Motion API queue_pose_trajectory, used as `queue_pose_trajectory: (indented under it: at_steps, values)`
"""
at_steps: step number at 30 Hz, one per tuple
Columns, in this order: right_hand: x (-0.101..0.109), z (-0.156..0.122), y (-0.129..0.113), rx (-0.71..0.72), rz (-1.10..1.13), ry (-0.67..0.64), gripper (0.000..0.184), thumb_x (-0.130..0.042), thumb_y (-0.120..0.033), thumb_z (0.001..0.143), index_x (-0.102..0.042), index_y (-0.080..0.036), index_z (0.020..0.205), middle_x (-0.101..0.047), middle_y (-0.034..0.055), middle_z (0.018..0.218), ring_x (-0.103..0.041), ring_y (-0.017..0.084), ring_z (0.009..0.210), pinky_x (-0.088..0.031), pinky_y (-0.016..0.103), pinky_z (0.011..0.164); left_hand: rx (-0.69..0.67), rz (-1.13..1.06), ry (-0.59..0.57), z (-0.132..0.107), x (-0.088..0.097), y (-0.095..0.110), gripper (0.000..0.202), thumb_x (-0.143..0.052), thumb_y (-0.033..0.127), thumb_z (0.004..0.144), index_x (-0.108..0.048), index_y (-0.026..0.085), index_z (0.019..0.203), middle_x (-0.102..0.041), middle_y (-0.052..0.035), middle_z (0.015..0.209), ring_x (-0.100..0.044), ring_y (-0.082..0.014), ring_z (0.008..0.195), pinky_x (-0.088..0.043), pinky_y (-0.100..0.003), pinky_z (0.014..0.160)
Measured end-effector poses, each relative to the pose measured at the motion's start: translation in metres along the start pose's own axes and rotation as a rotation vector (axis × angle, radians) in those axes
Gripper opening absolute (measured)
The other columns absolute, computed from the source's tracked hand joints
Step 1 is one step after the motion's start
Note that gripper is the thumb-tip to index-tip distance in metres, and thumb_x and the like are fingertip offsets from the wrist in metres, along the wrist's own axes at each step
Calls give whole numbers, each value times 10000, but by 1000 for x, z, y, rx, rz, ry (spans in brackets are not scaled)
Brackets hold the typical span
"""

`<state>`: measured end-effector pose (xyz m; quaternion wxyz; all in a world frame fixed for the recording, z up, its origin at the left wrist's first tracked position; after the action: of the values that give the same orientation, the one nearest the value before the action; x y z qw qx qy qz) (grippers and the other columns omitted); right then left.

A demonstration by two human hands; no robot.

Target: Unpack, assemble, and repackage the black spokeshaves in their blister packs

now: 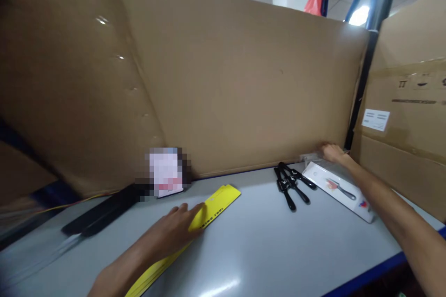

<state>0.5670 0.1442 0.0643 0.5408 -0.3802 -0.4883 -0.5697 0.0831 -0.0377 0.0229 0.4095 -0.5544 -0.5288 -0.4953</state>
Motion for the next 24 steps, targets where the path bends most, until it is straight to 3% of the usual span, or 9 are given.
queue_pose_trajectory:
  at_steps: [4,7,12,14,16,18,21,24]
  values:
    - [4,-7,5,-26,-107,-35,245,-597,-191,878,-740,-129,1068,-735,210,1015,-705,273,958,-472,345,810,-24,-61,33,-4,3,5,527,-468,254,829,-612,101,1313,-614,-257,1180,-555,-404,1128,-437,-506,937]
    - [18,-15,6,-23,-177,1,232,-546,-99,874,-733,-130,1007,-734,207,1006,-693,267,931,-452,343,778,-36,-120,61,-7,6,8,440,-510,242,799,-671,165,1201,-638,-204,1114,-570,-364,1080,-450,-478,929]
    - [72,-25,3,-14,-252,182,284,-475,-97,916,-642,-128,1144,-679,195,1139,-599,288,1047,-396,362,798,-105,-125,59,-9,6,18,432,-542,211,764,-675,197,1175,-643,-175,1106,-580,-337,1061,-463,-455,918]
    - [98,-31,-12,-13,-261,265,273,-443,-152,955,-617,-134,1164,-665,182,1139,-578,277,1025,-379,351,789,-150,-111,44,-10,4,26,444,-531,191,770,-671,190,1192,-639,-182,1135,-579,-343,1071,-464,-466,918]
    - [126,-40,-48,64,-228,389,230,-454,-201,966,-627,-155,1111,-672,144,1086,-570,252,976,-364,326,770,-199,-99,29,-11,2,36,445,-522,169,775,-672,191,1194,-642,-176,1142,-583,-340,1067,-467,-469,915]
    - [143,-49,-105,246,-145,441,184,-498,-167,932,-645,-170,1042,-681,109,1017,-570,228,927,-356,306,747,-248,-81,23,-12,0,47,445,-513,154,785,-670,190,1200,-641,-170,1140,-585,-339,1062,-468,-472,914]
    - [142,-58,-204,531,7,322,184,-543,-108,887,-673,-175,1000,-691,102,1034,-589,216,935,-364,295,760,-301,-37,42,-12,-2,60,448,-493,172,827,-645,175,1249,-624,-178,1166,-578,-338,1086,-457,-476,941]
    - [125,-54,-288,659,281,145,199,-563,-29,851,-705,-128,948,-715,138,987,-623,240,957,-403,334,832,-318,26,76,-11,-4,67,447,-478,233,873,-614,156,1293,-613,-192,1211,-569,-343,1123,-442,-475,972]
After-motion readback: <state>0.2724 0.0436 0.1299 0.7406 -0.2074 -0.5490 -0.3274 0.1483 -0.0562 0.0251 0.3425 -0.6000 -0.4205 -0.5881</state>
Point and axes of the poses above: each hand's wrist, its own z-axis towards the middle knuckle, its own x-axis out of the back of the hand, y = z × x, the point moved 7 cm from there along z, towards the middle knuckle
